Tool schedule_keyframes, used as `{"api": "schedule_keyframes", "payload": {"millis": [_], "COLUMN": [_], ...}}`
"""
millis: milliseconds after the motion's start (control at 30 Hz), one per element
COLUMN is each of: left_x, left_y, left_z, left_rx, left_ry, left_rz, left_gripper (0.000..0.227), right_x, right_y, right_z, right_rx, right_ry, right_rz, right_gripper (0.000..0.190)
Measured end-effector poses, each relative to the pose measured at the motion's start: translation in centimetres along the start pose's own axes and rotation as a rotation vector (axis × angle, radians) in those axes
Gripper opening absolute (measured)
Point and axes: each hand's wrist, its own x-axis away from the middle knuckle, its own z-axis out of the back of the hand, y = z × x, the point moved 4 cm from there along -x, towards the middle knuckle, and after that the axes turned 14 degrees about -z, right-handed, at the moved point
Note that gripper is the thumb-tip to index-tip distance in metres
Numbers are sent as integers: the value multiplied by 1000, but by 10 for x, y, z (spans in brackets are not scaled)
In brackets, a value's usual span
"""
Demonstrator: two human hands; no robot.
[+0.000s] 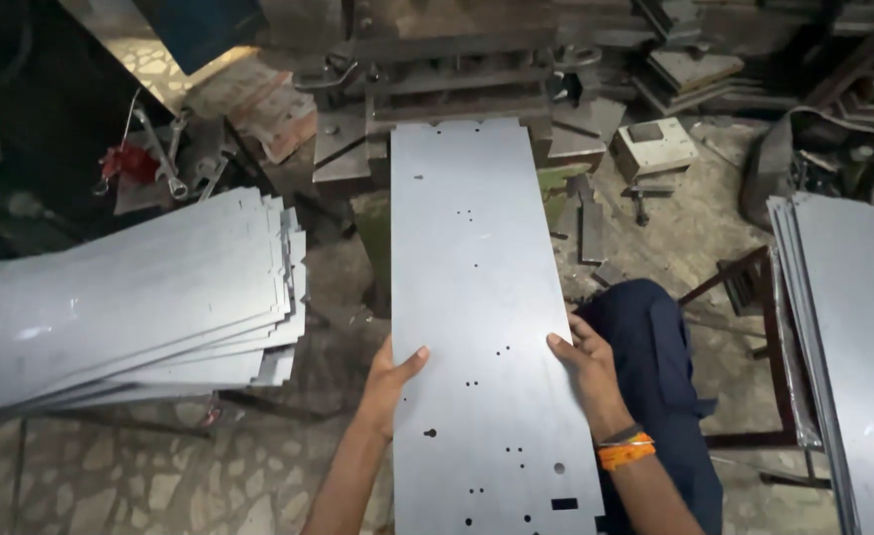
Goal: Feeding metal sheets into a mechanical stamping press and stacking the processed sheets.
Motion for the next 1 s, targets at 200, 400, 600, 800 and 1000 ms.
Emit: {"api": "schedule_keyframes", "payload": {"millis": [200, 400, 600, 800, 1000], "left_x": [2, -33, -67, -100, -172], "left_y": [-16, -22, 11, 56, 140], "left_z": [5, 12, -3, 74, 192], "left_rx": [-126, -185, -182, -481, -1178], "left_ry": [-47, 14, 159, 536, 620], "left_rz": [-24, -99, -322, -581, -689], "left_gripper": [62, 54, 54, 39, 49], "right_x": [6, 2, -63, -53, -69], "right_y": [-2, -25, -44, -86, -28], "right_z": [3, -23, -26, -106, -259], "right_rx": [92, 214, 659, 1289, 995], "right_ry": [-9, 88, 220, 384, -346], "right_rz": [36, 58, 99, 341, 415], "right_gripper": [50, 38, 33, 22, 16]}}
